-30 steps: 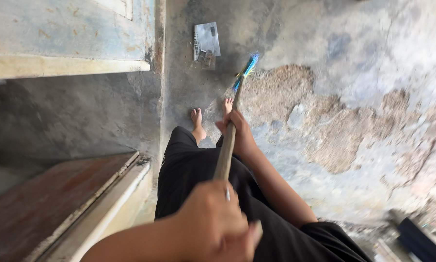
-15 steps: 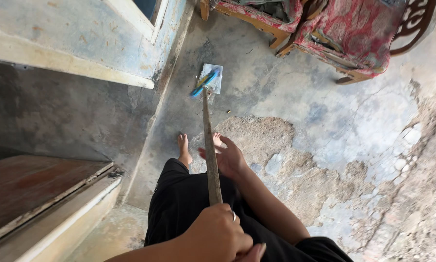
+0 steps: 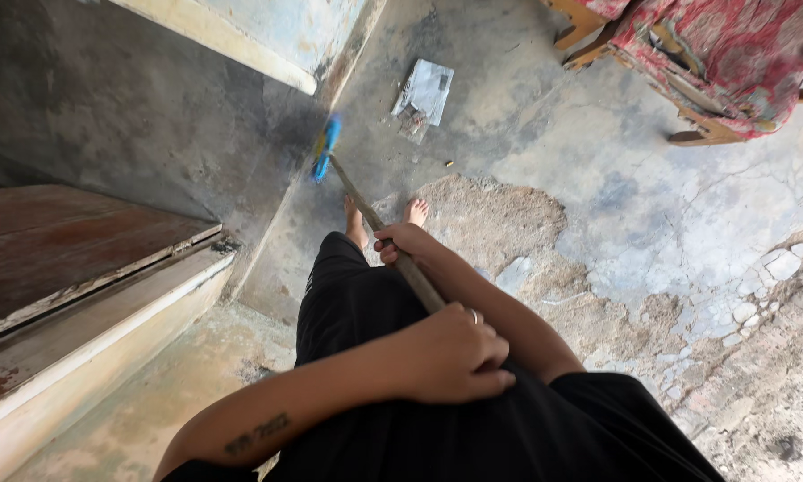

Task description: The person sweeps the concrete floor of a narrow outdoor area using a broom, moving debris and small pieces of paper.

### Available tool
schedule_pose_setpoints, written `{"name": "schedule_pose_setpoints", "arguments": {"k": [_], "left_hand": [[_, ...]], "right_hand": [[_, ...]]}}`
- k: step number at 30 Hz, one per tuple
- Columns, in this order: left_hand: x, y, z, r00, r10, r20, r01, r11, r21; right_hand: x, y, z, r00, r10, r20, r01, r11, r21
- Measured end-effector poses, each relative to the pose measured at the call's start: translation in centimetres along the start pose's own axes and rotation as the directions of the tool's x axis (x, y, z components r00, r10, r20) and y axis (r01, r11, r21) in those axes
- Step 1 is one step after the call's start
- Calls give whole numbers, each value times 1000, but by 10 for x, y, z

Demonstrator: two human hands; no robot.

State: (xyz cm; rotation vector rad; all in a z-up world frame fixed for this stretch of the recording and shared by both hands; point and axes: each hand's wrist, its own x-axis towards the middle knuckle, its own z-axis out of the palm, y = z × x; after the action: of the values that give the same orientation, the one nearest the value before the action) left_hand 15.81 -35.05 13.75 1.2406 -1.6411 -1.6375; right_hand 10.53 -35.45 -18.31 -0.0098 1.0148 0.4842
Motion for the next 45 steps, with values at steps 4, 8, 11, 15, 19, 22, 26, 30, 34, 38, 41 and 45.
{"name": "schedule_pose_setpoints", "arguments": {"k": [4, 8, 11, 15, 19, 22, 26, 30, 34, 38, 41, 45], "left_hand": [[8, -25, 7, 988, 121, -96, -126, 991, -49], [-3, -51, -5, 979, 7, -202, -10, 1000, -16], [-17, -97, -20, 947, -172, -272, 189, 981, 36], [-69, -193, -24, 729, -527, -437, 603, 796, 46], [-165, -303, 9, 345, -865, -364, 829, 463, -314], [-236, -339, 40, 96, -966, -240, 916, 180, -358], [-289, -337, 72, -80, -994, -69, 925, -48, -376], [-295, -333, 86, -44, -997, -58, 877, -11, -480], [-274, -336, 82, 74, -984, -165, 804, 156, -573], [-242, -326, 58, 221, -928, -300, 766, 356, -535], [-229, -313, 39, 234, -907, -350, 740, 399, -541], [-232, -313, 35, 209, -931, -300, 780, 343, -523]], "right_hand": [[19, -6, -54, 988, -91, -129, 31, 913, -407], [-34, -23, -121, 949, -251, -192, -23, 551, -834], [-86, -20, -151, 933, -275, -231, -76, 478, -875], [-151, -23, -167, 906, -224, -360, -166, 594, -787], [-195, -24, -165, 835, -222, -504, -273, 628, -729], [-226, -24, -157, 819, -247, -518, -293, 597, -747], [-267, -23, -135, 808, -233, -541, -357, 537, -764], [-260, -6, -112, 857, -195, -478, -310, 546, -778], [-213, 0, -104, 892, -184, -413, -278, 499, -821], [-202, -6, -127, 872, -235, -429, -289, 460, -840], [-226, -12, -153, 820, -259, -510, -328, 518, -790], [-258, -15, -178, 763, -230, -604, -354, 633, -688]]}}
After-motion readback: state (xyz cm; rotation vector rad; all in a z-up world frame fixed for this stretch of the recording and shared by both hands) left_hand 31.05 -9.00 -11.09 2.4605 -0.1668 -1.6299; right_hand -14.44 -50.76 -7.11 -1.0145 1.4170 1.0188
